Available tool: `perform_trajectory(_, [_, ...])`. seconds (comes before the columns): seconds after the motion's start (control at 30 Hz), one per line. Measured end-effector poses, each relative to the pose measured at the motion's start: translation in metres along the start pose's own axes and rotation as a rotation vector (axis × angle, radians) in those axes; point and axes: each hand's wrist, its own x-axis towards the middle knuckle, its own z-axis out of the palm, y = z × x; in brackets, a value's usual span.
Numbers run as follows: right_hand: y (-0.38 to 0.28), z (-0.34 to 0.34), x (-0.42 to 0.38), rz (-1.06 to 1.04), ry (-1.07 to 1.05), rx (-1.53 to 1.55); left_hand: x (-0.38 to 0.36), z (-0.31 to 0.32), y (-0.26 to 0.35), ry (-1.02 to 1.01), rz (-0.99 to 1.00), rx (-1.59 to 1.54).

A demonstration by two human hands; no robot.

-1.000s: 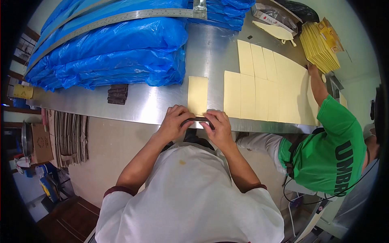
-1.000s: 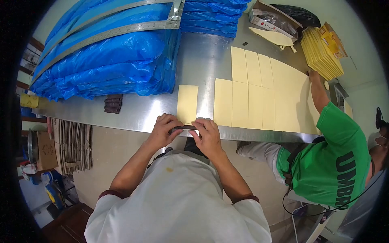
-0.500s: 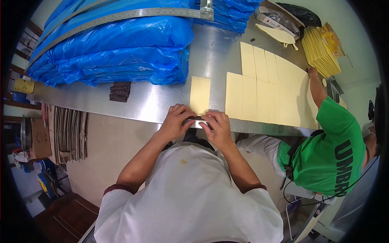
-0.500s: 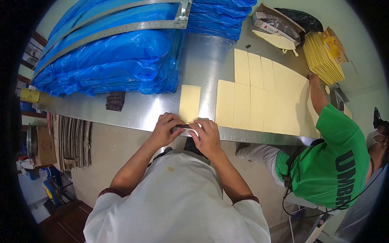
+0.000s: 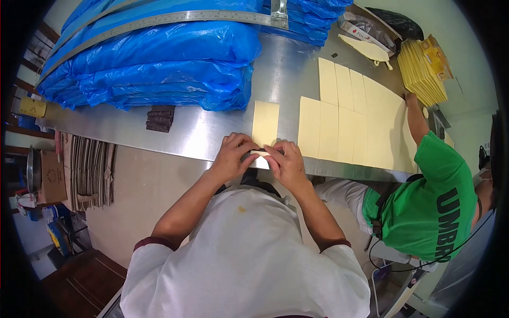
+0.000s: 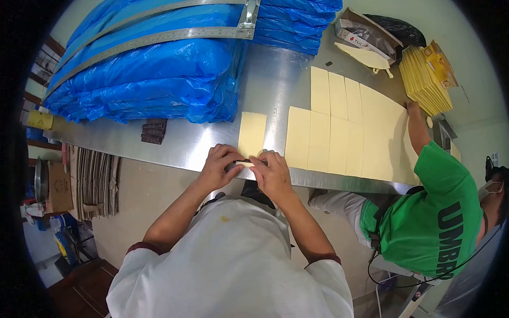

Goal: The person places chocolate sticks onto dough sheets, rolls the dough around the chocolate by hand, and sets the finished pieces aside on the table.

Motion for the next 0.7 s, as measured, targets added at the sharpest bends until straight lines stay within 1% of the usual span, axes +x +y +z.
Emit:
perform_trajectory(0.13, [0.005, -0.002, 0.008, 0.042, -0.057, 0.051, 0.006, 0.002, -0.004, 0.016, -0.01, 0.015])
perform_trajectory(0.23, [0.009, 0.001, 0.01, 0.075, 0.025, 0.07, 0.009, 0.005, -0.006, 0.053, -0.029, 0.019])
perform_trajectory(0.33, [0.015, 0.005, 0.005, 0.027, 0.094, 0.087, 0.01, 0.009, -0.009, 0.086, -0.041, 0.022])
perform_trajectory(0.43, [0.014, 0.008, 0.0, 0.052, 0.107, 0.085, 0.011, 0.01, -0.009, 0.082, -0.066, 0.036])
perform_trajectory(0.53, [0.016, 0.009, 0.001, 0.094, 0.077, 0.114, 0.014, 0.007, 0.002, 0.124, -0.046, 0.029])
perform_trajectory(0.63, [0.013, 0.003, 0.006, 0.089, 0.063, 0.11, 0.012, 0.005, -0.001, 0.025, 0.022, 0.091])
perform_trajectory(0.7, [0.013, 0.002, 0.009, 0.089, 0.071, 0.087, 0.014, 0.006, -0.001, 0.03, -0.009, 0.106])
